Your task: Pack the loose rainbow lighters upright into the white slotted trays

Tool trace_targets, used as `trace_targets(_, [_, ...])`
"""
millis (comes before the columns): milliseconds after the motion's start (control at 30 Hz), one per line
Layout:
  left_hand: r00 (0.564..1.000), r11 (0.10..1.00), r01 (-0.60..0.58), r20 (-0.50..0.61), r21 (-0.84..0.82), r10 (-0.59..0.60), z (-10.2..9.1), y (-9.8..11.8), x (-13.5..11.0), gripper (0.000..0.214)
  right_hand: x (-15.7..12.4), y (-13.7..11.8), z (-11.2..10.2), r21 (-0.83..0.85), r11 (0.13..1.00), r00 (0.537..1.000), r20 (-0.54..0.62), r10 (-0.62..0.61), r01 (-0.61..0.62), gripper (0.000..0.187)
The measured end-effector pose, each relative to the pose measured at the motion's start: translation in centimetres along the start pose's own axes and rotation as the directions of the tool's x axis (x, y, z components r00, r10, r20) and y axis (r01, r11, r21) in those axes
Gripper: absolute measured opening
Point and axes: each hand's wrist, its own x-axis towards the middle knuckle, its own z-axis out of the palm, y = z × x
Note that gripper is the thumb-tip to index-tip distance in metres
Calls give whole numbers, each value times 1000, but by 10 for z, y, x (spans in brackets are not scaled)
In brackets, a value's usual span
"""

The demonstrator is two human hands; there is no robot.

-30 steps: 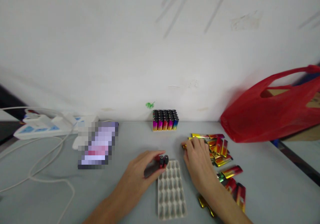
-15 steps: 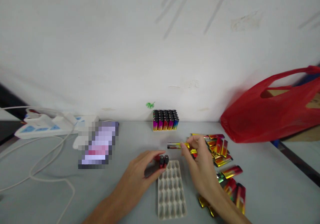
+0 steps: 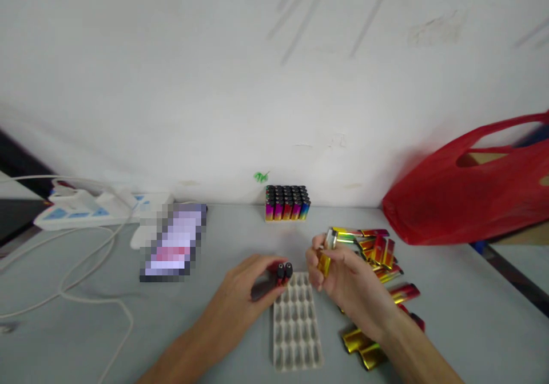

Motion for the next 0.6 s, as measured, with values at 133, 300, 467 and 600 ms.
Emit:
trace_targets(133, [1000,1000,-10,-15,4,10,0,0,-1,32,0,4,0,-25,997,998,-12,67,-68,40])
trace_targets(300, [1000,1000,-17,-22,10,17,2,-2,-2,34,2,3,1,-55,995,996,-51,75,-78,57])
trace_targets(467, [1000,1000,-17,-20,6,17,2,-4,-1,35,2,2,-1,-70,996,998,-15,60,-61,69])
trace_targets(600, [1000,1000,-19,-24,3,19,1,-3,-1,35,0,5,0,-47,997,997,-24,66,-67,64])
